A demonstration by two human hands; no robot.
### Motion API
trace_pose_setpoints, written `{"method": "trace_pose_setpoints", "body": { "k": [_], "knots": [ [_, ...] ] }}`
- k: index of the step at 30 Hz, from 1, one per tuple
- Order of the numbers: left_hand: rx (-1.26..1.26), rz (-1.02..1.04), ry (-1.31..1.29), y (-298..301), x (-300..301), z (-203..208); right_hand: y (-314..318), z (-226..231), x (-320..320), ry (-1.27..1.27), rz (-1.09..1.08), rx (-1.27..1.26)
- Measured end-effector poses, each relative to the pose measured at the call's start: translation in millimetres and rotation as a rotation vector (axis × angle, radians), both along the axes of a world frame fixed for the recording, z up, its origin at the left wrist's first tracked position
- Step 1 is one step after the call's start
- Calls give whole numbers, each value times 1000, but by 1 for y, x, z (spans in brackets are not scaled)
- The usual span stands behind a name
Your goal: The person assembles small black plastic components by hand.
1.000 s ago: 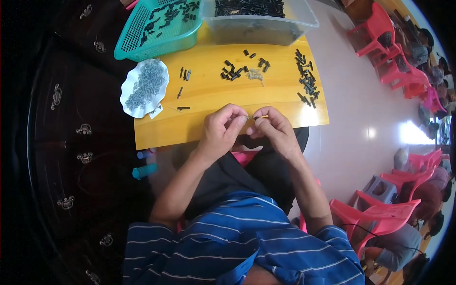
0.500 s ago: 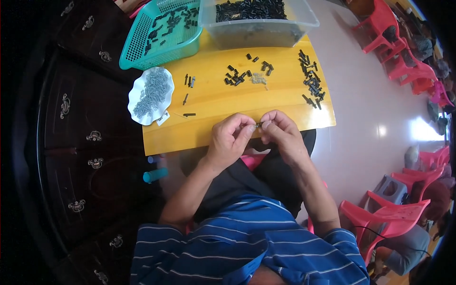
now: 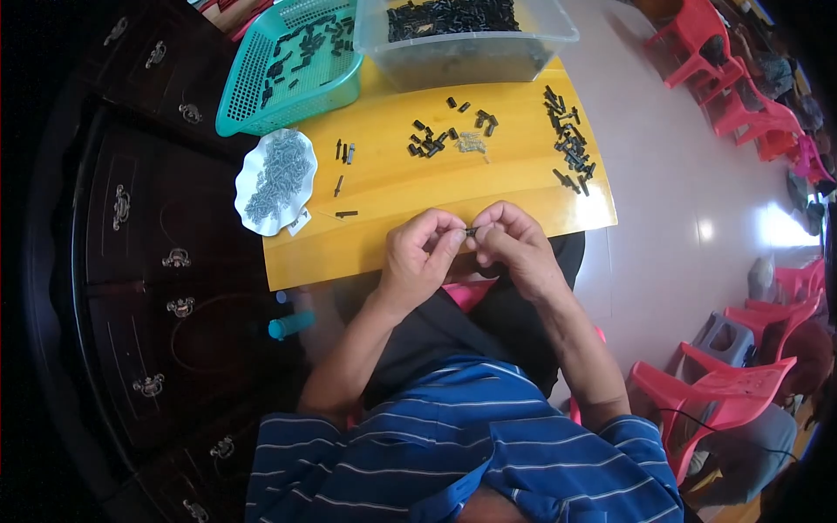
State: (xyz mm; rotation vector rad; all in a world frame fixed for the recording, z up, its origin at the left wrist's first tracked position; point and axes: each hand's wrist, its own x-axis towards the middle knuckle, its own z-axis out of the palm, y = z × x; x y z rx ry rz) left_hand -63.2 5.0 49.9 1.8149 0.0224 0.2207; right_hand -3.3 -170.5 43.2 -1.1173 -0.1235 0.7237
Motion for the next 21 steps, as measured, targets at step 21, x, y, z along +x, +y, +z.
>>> {"method": "trace_pose_setpoints", "body": {
  "k": [21],
  "knots": [
    [475, 145, -122, 47, 59, -9, -6, 6, 3, 107, 69, 97]
  ]
}}
